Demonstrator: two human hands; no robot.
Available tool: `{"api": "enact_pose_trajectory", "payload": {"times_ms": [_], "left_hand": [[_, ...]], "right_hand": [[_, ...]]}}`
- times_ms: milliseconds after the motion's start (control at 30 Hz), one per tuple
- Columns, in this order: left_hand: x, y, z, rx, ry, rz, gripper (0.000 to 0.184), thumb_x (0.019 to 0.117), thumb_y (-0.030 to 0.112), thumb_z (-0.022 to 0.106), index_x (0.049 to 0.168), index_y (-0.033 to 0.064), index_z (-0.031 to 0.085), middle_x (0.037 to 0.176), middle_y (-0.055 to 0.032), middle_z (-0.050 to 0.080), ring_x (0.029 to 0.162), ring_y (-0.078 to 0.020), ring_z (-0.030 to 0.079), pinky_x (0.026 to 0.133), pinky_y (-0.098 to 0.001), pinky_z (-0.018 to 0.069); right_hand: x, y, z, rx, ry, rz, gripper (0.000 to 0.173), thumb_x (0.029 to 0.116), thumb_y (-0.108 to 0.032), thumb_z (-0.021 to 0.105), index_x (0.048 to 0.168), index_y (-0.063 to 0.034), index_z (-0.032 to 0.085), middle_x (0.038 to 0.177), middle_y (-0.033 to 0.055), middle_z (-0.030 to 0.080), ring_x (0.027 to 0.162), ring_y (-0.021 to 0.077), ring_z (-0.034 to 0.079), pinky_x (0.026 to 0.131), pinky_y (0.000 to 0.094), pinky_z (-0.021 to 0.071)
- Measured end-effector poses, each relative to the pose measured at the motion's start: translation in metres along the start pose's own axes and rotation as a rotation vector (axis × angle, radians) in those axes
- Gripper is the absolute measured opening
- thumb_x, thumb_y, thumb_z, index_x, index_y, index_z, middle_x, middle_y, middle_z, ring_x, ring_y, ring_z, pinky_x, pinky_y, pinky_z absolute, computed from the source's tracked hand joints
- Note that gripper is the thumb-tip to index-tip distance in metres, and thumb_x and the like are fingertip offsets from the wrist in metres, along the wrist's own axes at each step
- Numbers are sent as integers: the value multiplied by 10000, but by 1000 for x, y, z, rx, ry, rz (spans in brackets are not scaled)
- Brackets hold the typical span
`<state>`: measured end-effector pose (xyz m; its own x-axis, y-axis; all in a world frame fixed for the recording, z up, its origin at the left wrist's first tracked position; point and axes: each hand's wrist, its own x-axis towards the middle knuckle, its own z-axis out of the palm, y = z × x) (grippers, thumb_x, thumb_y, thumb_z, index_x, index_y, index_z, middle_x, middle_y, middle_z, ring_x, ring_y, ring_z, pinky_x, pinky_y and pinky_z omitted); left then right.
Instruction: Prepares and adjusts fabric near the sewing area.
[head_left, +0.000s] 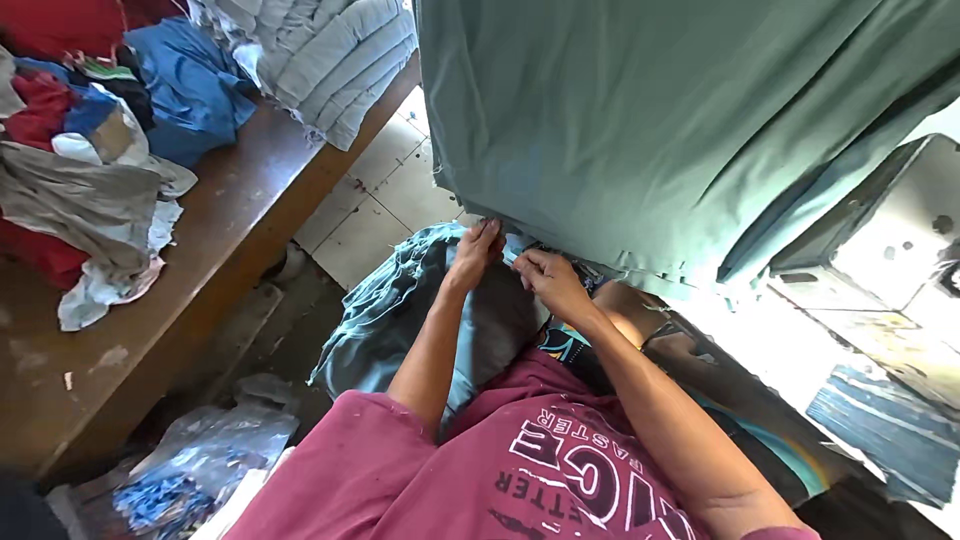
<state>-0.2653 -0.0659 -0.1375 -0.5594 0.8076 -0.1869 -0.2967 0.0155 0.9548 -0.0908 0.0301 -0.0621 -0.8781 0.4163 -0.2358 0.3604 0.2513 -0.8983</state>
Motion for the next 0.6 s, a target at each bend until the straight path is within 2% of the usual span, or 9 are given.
{"api": "enact_pose_trajectory", "payload": {"times_ms": [67, 167, 267, 333, 400, 467, 533, 567, 600], "left_hand": [[-36, -9, -3, 84, -31, 47, 332, 1108, 366, 430, 1006, 122, 631, 757, -1, 582, 619, -99, 542, 570, -270, 498], [-60, -16, -6, 104, -47, 47, 312, 1104, 359, 452, 1025, 121, 638, 799, -20, 615, 663, -120, 587, 627, -293, 543], [-65, -10, -3, 209, 57, 50, 314, 1101, 349, 467, 1038, 111, 662, 822, -37, 649, 614, -122, 571, 577, -289, 526], [-58, -6, 2, 332, 218, 24, 251, 1068, 333, 561, 1204, 134, 629, 926, -71, 670, 615, -162, 590, 554, -334, 537], [-34, -3, 7, 343, 319, 7, 451, 1007, 300, 663, 1384, 94, 529, 1068, -111, 699, 704, -189, 657, 600, -369, 578], [-9, 1, 13, 275, 338, 22, 555, 981, 269, 695, 1444, 74, 460, 1064, -121, 712, 729, -188, 670, 620, -365, 573], [7, 5, 20, 248, 323, 66, 379, 1011, 216, 624, 1320, 15, 536, 929, -107, 714, 644, -175, 643, 578, -355, 562], [12, 4, 23, 259, 330, 83, 244, 1040, 198, 568, 1167, -8, 603, 842, -94, 701, 594, -167, 618, 551, -349, 546], [13, 2, 24, 286, 335, 103, 243, 1062, 194, 517, 1050, -13, 643, 782, -83, 680, 581, -164, 608, 550, -352, 542]], "right_hand": [[1, -2, -5, 14, 0, -2, 342, 1097, -354, 475, 1092, -111, 715, 755, 38, 626, 655, 181, 590, 631, 418, 525], [6, -3, -6, 18, -2, -20, 350, 1102, -353, 460, 1094, -107, 709, 740, 43, 609, 629, 187, 571, 592, 412, 507], [10, -5, -6, 16, -10, -35, 348, 1103, -348, 464, 1079, -97, 704, 738, 47, 607, 625, 185, 566, 589, 405, 502], [11, -5, -5, 14, -13, -26, 344, 1101, -349, 467, 1083, -101, 704, 748, 47, 613, 634, 185, 574, 596, 408, 509], [10, -4, -3, 11, -11, -13, 340, 1097, -354, 475, 1092, -108, 710, 757, 45, 624, 646, 185, 589, 610, 411, 521], [9, -3, -2, 16, -13, -3, 339, 1094, -356, 483, 1090, -105, 711, 753, 45, 626, 650, 180, 590, 624, 406, 523], [7, -1, -3, 27, -15, 6, 341, 1093, -364, 487, 1070, -104, 708, 745, 43, 623, 641, 177, 586, 619, 397, 520], [5, 0, -4, 40, -11, 8, 340, 1092, -360, 489, 1061, -101, 707, 738, 42, 619, 635, 176, 580, 612, 393, 514], [4, 1, -5, 46, -6, 11, 339, 1093, -357, 488, 1057, -101, 706, 734, 40, 615, 632, 172, 576, 608, 386, 509]]}}
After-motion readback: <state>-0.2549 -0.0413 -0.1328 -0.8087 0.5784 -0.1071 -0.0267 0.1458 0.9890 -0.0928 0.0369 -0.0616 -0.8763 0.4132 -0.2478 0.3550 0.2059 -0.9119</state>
